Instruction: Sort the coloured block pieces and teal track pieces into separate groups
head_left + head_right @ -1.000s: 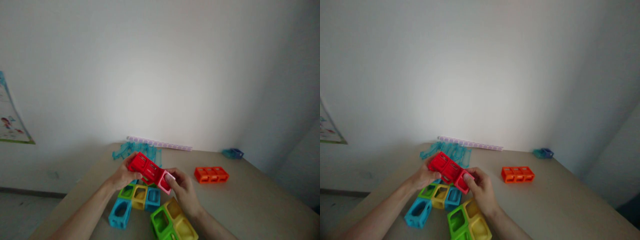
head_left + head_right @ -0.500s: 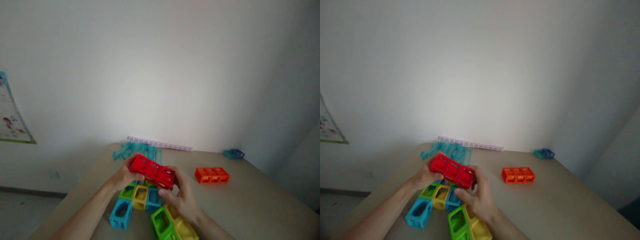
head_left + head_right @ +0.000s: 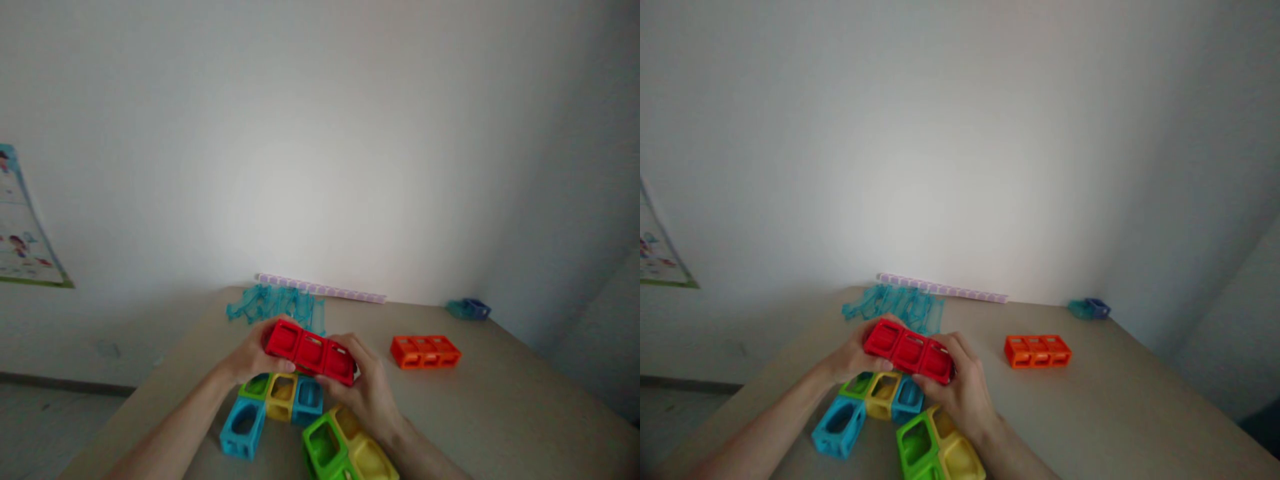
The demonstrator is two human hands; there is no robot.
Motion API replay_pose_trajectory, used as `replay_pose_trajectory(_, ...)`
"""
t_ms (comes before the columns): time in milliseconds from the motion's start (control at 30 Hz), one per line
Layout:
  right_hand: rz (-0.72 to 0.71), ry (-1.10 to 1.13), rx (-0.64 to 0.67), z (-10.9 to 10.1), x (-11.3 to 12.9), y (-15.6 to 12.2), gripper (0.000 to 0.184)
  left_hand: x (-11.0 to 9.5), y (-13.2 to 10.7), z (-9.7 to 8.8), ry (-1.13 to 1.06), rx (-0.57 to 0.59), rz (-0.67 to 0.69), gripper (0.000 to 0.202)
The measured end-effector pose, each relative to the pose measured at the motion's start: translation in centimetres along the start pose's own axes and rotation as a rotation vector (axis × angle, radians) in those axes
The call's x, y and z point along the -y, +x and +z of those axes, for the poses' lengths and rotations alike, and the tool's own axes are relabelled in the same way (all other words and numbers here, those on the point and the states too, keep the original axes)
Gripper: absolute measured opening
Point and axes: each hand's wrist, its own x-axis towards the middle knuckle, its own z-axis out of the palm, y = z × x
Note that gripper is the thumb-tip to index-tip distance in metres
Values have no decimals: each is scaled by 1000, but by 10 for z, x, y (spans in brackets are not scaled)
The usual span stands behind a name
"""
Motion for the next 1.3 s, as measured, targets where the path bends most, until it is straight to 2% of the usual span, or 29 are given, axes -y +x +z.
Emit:
replay_pose_trajectory(267, -33, -48, -31, 2, 0, -1, 39, -1, 0, 0, 22, 25, 28, 48)
replay_pose_trajectory(500, -90, -187, -73, 5, -7, -2, 44, 7, 0, -5, -38, 2, -1, 71)
replay_pose_trajectory(733, -139, -235, -66, 5, -9, -3, 49, 3, 0, -4, 57, -2, 14, 52)
replay_pose_trajectory(933, -144, -240, -71, 6, -8, -3, 46, 0, 0, -2, 67, -6, 18, 51)
replay_pose_trajectory(1300, -93, -210, -33, 4, -4, -3, 45, 7, 0, -6, 36, 9, 21, 54)
